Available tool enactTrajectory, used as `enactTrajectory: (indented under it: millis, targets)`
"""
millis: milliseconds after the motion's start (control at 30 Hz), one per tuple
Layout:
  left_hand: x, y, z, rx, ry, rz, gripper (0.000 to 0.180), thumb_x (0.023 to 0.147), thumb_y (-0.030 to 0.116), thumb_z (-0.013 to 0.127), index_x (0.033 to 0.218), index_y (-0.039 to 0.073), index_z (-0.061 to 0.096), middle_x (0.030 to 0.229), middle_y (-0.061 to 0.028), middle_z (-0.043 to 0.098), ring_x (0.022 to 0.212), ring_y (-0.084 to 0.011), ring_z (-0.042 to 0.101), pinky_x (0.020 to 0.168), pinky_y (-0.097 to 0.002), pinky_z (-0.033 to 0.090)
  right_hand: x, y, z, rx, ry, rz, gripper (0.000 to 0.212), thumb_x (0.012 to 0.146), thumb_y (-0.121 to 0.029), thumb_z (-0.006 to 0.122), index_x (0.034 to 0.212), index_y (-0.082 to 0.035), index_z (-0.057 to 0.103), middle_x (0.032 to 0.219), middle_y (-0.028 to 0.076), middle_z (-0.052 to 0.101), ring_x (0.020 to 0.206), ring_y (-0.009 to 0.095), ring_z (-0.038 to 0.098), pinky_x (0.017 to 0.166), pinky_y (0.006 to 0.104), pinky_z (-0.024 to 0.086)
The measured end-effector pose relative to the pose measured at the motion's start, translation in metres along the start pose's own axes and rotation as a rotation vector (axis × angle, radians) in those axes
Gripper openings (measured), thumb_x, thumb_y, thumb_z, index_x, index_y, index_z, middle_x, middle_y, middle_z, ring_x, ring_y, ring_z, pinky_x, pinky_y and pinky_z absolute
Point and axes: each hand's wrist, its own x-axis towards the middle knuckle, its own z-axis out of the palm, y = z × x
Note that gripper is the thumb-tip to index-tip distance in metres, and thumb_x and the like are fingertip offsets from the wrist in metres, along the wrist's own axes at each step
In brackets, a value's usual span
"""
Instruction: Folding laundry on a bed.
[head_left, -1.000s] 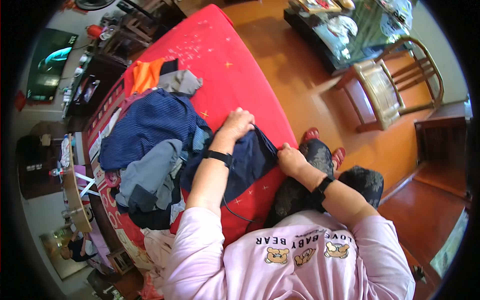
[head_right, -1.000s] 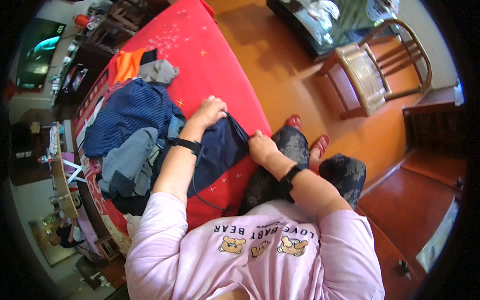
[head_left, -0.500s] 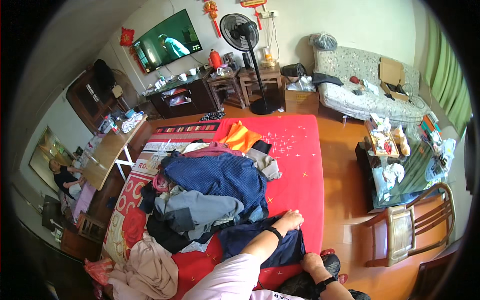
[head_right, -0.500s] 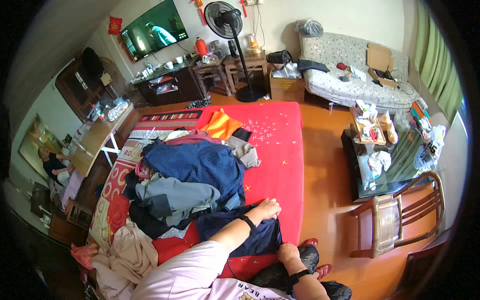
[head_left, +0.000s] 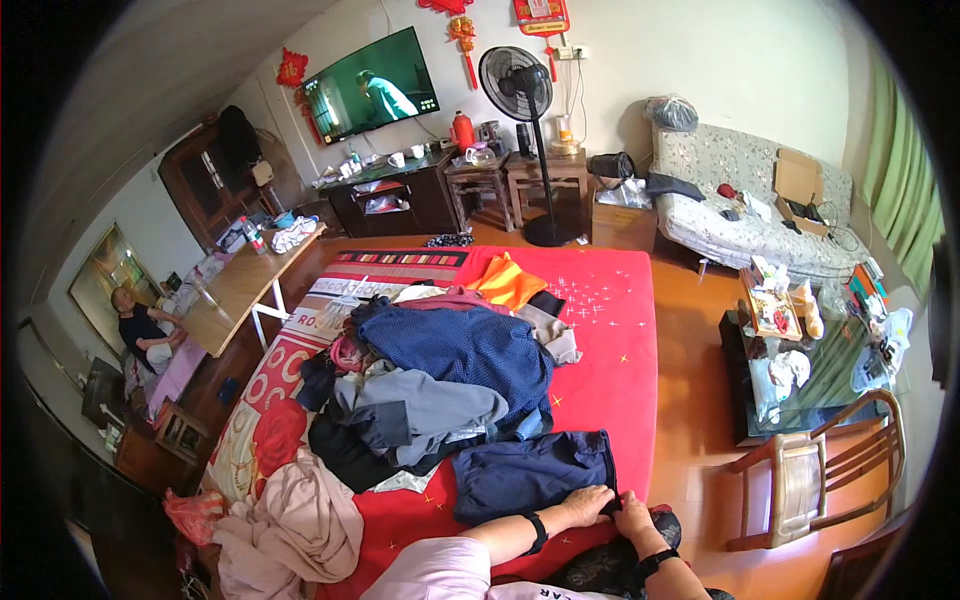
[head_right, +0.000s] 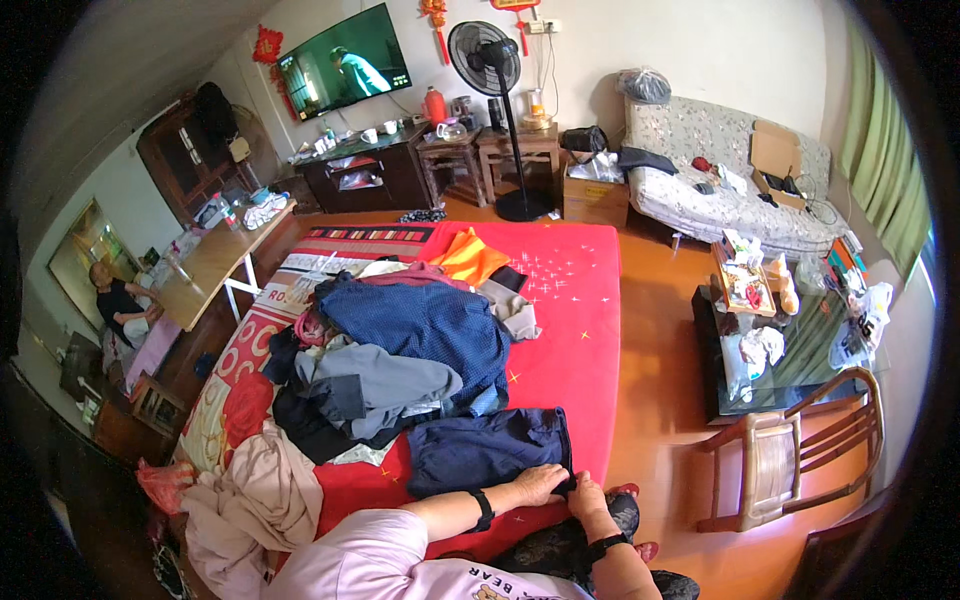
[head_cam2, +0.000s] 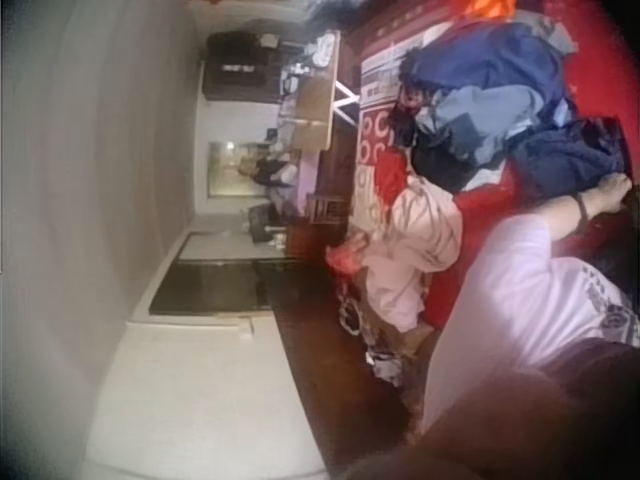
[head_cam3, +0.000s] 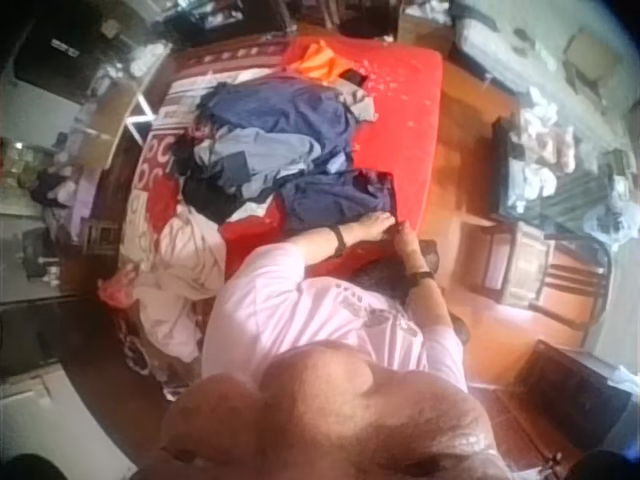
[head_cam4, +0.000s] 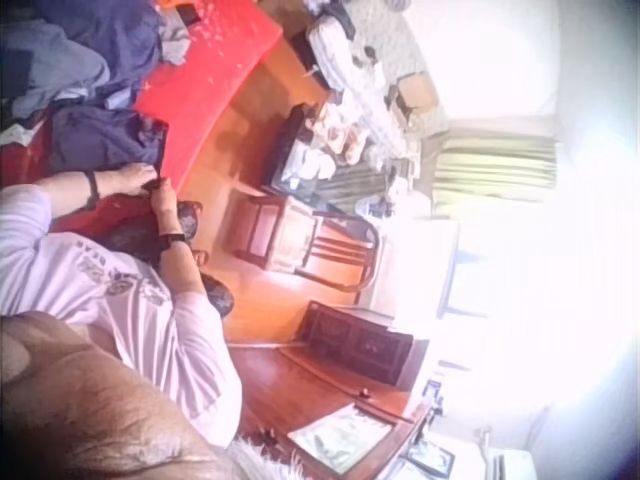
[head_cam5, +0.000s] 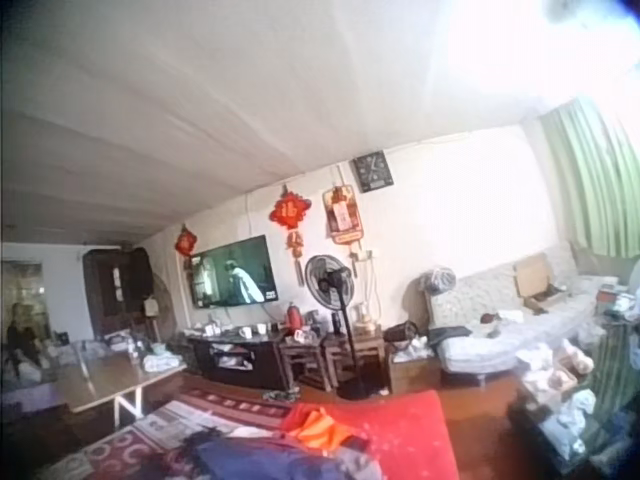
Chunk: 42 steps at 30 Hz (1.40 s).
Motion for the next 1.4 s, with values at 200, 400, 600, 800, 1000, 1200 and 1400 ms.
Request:
enactTrajectory:
  millis: [200, 400, 600, 800, 1000, 1200, 1400]
  targets:
    - [0.025, 0.005, 0.009, 0.126, -0.141, -0.096, 0.052, 0.067, 0.029, 0.078, 0.104, 0.005, 0.050, 0.098, -0.0173, 0.062, 0.095, -0.0364, 0.061, 0.079, -0.0465, 0.049, 0.017, 0.034, 0.013, 0.082, 0.084, -0.098, 0.037, 0.074, -0.009, 0.063, 0.109, -0.002, 0.054, 0.100, 0.027, 0.062, 0.102, 0.042, 0.058, 0.087, 0.0457, 0.047]
    - [0.027, 0.002, -0.009, -0.030, -0.110, -0.137, 0.042, 0.067, 0.032, 0.078, 0.095, 0.009, 0.057, 0.092, -0.0126, 0.065, 0.091, -0.0320, 0.063, 0.074, -0.0427, 0.050, 0.022, 0.028, 0.010, 0.120, 0.111, -0.025, 0.026, 0.073, -0.012, 0.064, 0.098, -0.003, 0.061, 0.090, 0.023, 0.065, 0.091, 0.039, 0.062, 0.080, 0.0442, 0.050]
    - [0.024, 0.008, -0.008, -0.086, -0.200, -0.256, 0.032, 0.074, 0.024, 0.071, 0.098, 0.007, 0.059, 0.099, -0.0131, 0.065, 0.098, -0.0318, 0.061, 0.078, -0.0434, 0.048, 0.015, 0.017, 0.006, 0.076, 0.092, 0.071, 0.024, 0.075, -0.008, 0.056, 0.097, 0.000, 0.061, 0.095, 0.026, 0.064, 0.097, 0.041, 0.060, 0.086, 0.0438, 0.048]
    - [0.024, 0.000, 0.000, -0.183, -0.158, -0.319, 0.022, 0.072, 0.014, 0.061, 0.093, 0.006, 0.059, 0.091, -0.0155, 0.065, 0.091, -0.0347, 0.062, 0.076, -0.0450, 0.048, 0.017, 0.019, 0.006, 0.100, 0.064, 0.047, 0.026, 0.073, -0.008, 0.057, 0.098, 0.000, 0.061, 0.096, 0.025, 0.064, 0.097, 0.039, 0.061, 0.086, 0.0433, 0.048]
    - [0.022, 0.005, 0.003, -0.088, -0.226, -0.244, 0.026, 0.072, 0.017, 0.066, 0.093, 0.006, 0.058, 0.093, -0.0146, 0.064, 0.094, -0.0338, 0.061, 0.076, -0.0449, 0.048, 0.018, 0.007, -0.005, -0.005, -0.042, 0.028, 0.028, 0.072, -0.009, 0.059, 0.099, -0.002, 0.061, 0.098, 0.024, 0.064, 0.098, 0.038, 0.060, 0.087, 0.0429, 0.048]
    - [0.015, 0.029, 0.004, 0.076, -0.253, -0.324, 0.032, 0.074, 0.022, 0.068, 0.101, 0.009, 0.056, 0.102, -0.0129, 0.063, 0.102, -0.0326, 0.058, 0.081, -0.0466, 0.048, 0.010, 0.017, 0.001, 0.013, -0.037, 0.032, 0.026, 0.073, -0.010, 0.059, 0.097, -0.002, 0.060, 0.099, 0.024, 0.064, 0.099, 0.038, 0.060, 0.087, 0.0438, 0.047]
    - [0.016, 0.042, -0.003, 0.068, -0.275, -0.280, 0.039, 0.078, 0.020, 0.060, 0.116, 0.013, 0.052, 0.112, -0.0158, 0.061, 0.106, -0.0376, 0.056, 0.083, -0.0546, 0.044, 0.014, 0.034, 0.012, 0.023, 0.017, -0.097, 0.026, 0.080, -0.018, 0.053, 0.092, 0.000, 0.066, 0.092, 0.028, 0.063, 0.091, 0.042, 0.061, 0.079, 0.0473, 0.049]
